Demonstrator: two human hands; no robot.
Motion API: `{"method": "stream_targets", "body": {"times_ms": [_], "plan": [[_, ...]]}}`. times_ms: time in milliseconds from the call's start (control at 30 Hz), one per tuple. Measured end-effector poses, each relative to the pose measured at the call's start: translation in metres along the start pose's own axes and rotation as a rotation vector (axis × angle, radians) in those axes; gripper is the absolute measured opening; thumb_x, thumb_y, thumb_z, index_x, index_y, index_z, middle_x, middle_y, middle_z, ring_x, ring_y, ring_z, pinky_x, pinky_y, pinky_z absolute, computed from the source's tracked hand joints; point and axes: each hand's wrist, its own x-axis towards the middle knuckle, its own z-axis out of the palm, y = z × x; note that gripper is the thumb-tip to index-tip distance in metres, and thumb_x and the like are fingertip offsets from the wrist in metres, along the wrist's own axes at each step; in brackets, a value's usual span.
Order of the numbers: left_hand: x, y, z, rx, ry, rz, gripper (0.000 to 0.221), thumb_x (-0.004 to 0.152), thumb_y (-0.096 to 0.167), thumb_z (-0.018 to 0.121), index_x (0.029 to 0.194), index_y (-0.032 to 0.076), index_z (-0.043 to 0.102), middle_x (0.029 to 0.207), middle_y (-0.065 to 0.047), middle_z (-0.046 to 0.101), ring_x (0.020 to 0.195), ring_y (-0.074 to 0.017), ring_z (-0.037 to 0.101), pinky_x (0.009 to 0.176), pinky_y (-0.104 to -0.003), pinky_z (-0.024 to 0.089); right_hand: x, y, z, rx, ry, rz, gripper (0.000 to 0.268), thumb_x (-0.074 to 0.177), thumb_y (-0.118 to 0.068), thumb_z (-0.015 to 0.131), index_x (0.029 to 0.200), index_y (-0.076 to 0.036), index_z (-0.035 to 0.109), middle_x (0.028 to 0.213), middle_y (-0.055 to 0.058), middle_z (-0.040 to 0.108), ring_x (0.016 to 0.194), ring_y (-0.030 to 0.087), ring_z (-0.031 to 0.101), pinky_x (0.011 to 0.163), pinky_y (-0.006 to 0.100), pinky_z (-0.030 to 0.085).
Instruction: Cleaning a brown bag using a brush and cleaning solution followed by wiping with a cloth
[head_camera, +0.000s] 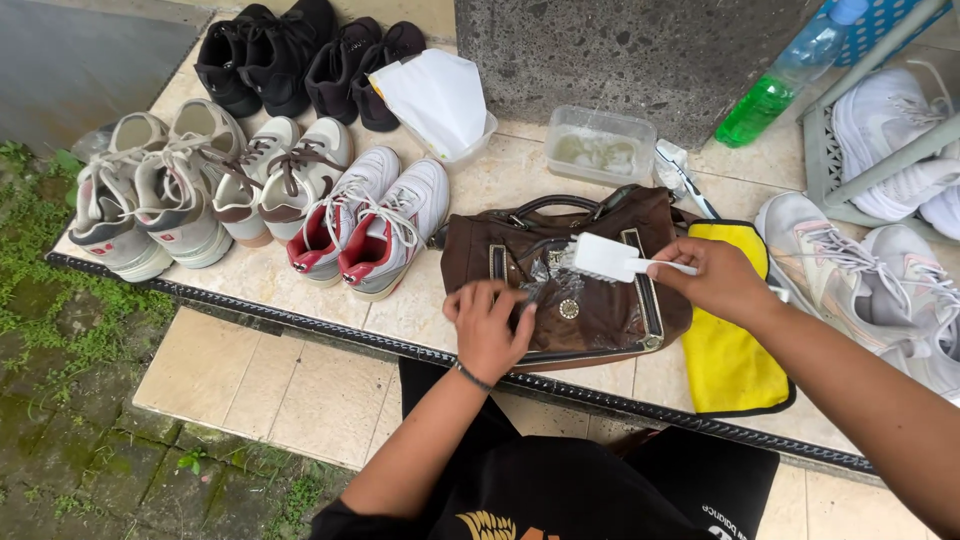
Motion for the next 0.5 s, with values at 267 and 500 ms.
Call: {"method": "stream_targets", "body": {"times_ms": [267,500], "plan": [[0.024,-0.003,0.041,0.26,-0.191,-0.021,0.023,0.082,0.032,0.08,0.087,0.014,0.067,0.091,-0.005,0.054,0.098,-0.0241,0.051,0.09,-0.043,0.032,-0.025,0.013,0.035,0.599,-0.065,0.039,0.043,0.091,-0.005,0.07,0.131,0.008,0.061,0.095,0.014,0.067,0.073,0.019,0.067,0.07,0.031,0.059],[0.017,-0.018,0.049,-0.123,-0.248,-0.342,0.014,0.091,0.022,0.073,0.084,0.012,0.065,0.065,-0.005,0.062,0.076,-0.0308,0.069,0.067,-0.038,0.055,-0.07,-0.012,0.059,0.755,-0.034,-0.06,0.053,0.089,0.003,0.067,0.14,0.008,0.054,0.095,0.02,0.059,0.05,0.022,0.066,0.041,0.032,0.06]]}}
